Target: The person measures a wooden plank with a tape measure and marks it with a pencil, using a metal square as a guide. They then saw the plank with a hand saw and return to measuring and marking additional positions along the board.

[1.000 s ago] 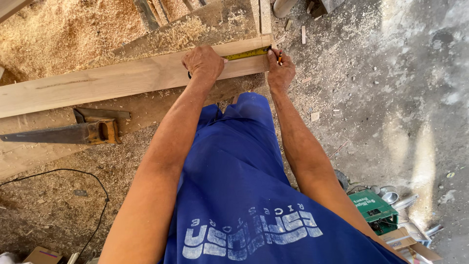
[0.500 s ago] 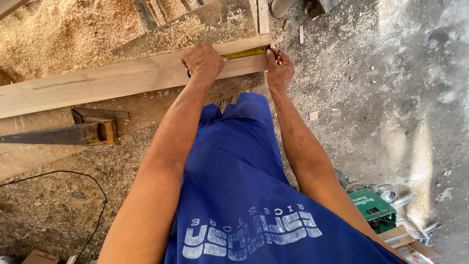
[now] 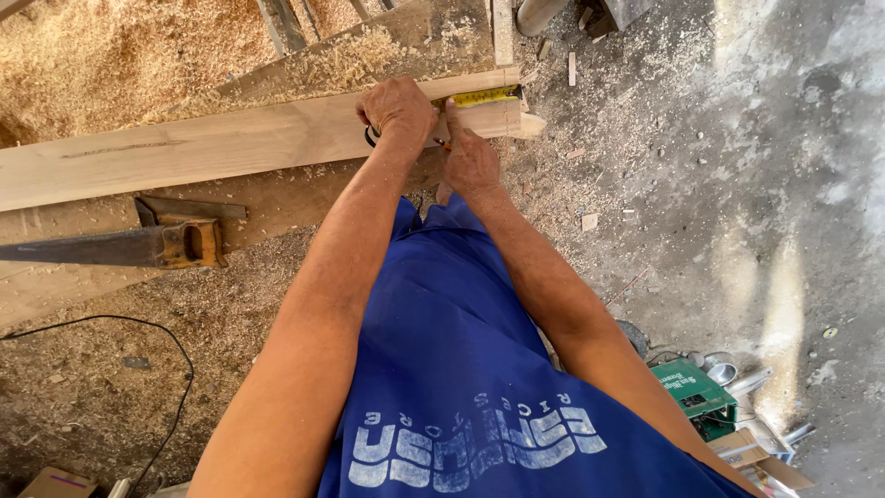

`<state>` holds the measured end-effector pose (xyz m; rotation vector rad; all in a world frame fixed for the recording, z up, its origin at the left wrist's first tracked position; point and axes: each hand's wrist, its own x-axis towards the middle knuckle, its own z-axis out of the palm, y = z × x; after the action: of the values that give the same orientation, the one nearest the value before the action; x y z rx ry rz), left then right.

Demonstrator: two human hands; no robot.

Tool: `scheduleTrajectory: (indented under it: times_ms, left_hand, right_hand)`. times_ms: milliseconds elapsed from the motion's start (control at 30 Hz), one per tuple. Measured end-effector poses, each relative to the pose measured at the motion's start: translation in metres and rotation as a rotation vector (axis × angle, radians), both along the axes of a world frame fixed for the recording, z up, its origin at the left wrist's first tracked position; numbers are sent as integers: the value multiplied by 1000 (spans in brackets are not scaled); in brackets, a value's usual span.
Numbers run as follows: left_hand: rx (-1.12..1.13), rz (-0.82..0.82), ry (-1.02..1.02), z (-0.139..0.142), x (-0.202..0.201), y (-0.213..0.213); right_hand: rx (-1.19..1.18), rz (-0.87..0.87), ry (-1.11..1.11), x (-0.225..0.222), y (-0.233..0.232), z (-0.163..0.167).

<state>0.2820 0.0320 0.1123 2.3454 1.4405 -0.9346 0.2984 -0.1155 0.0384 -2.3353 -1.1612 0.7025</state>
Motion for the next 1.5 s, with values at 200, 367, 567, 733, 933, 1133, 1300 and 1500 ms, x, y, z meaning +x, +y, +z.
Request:
scheduleTrajectory:
  times_ms: [200,367,567,733,933,1133,1300,1500]
  left_hand:
    - [-28,0,18,-4,-1,3]
    - [-109,56,-56,-4,-22,15]
    - [-53,94,16,-18,-106,62]
    - [50,143,-63,-32,-199,114]
    - [-11,137,22,-39,-280,170]
    - [-10,130,26,-43,-329,211]
    - [-12,134,42,-38,-350,231]
    - [15,122,111,-34,-341,233]
  right_hand:
    - [-236,39,-13,2,6,-3]
    - [-328,24,-30,7,11,-9]
    - [-378,-48,-60,8,20,-12]
    - [-459,-108,-83,14,24,-7]
    - [-627,-95,-101,21,27,2]
    - [-658,-113,-155,22,30,12]
    - [-691,-223,-139,19,33,18]
    - [-721,-181,-195,18,34,13]
